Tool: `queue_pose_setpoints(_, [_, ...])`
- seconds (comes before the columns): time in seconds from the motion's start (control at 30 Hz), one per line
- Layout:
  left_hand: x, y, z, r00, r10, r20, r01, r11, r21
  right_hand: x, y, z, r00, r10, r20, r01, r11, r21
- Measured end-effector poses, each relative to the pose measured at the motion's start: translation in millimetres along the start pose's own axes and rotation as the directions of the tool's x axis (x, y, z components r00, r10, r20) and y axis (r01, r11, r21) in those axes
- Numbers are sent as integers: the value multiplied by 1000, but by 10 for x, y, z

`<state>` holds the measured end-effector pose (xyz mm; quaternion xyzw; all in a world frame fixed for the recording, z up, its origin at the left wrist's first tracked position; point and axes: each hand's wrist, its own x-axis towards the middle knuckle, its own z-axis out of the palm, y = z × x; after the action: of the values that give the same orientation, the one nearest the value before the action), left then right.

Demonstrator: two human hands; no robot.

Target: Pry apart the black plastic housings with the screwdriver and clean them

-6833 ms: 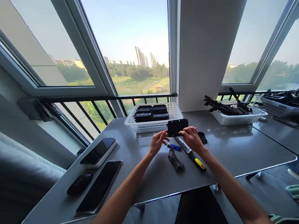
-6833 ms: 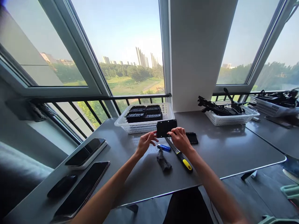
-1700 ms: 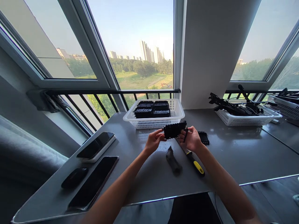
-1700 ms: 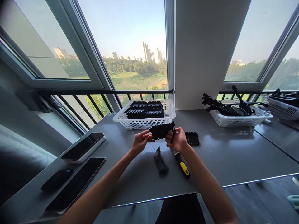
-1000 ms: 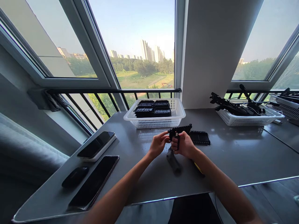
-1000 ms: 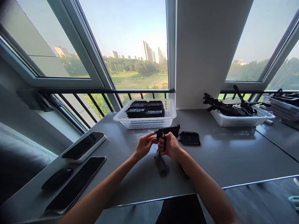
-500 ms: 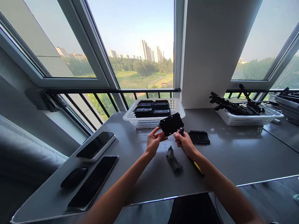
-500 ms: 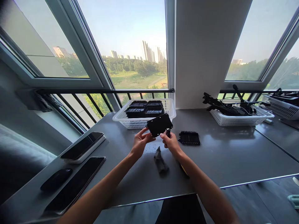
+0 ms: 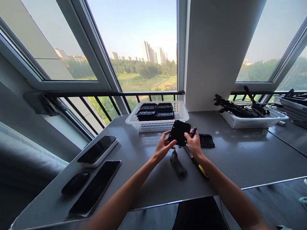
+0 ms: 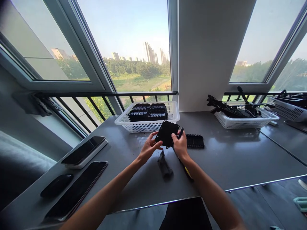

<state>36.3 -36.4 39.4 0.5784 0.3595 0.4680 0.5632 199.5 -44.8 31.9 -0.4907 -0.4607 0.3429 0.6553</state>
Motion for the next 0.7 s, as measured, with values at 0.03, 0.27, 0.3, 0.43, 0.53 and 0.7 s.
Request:
queue_pose_setpoints(0.03, [11,-7,-9,1000,10,-3,-10,1000,13,6,-7,-7,999,-22,-37,21,999,-30])
queue_pose_setpoints(0.27, [45,24,-51,1000,-16,-27,16,1000,11,-26,-83,13,991,-130,-25,123,974,-188])
queue_pose_setpoints(0.3, [42,29,-52,999,-31,-26,31,1000,3,-36,-92,19,990,-137,-8,133,970,-202])
queue_pose_setpoints(0.43, [27,40,-59,996,-58,-75,56,998,-33,-68,-140,28,987,-157,-22,148,958,-244])
queue_pose_setpoints(0.53, [26,40,-77,993,-20,-114,21,1000,2,-93,-201,11,991,-128,-43,116,970,-216])
queue_pose_setpoints(0.7, [38,18,-95,983,65,-173,-47,994,103,-141,-271,8,991,-51,127,64,994,-93])
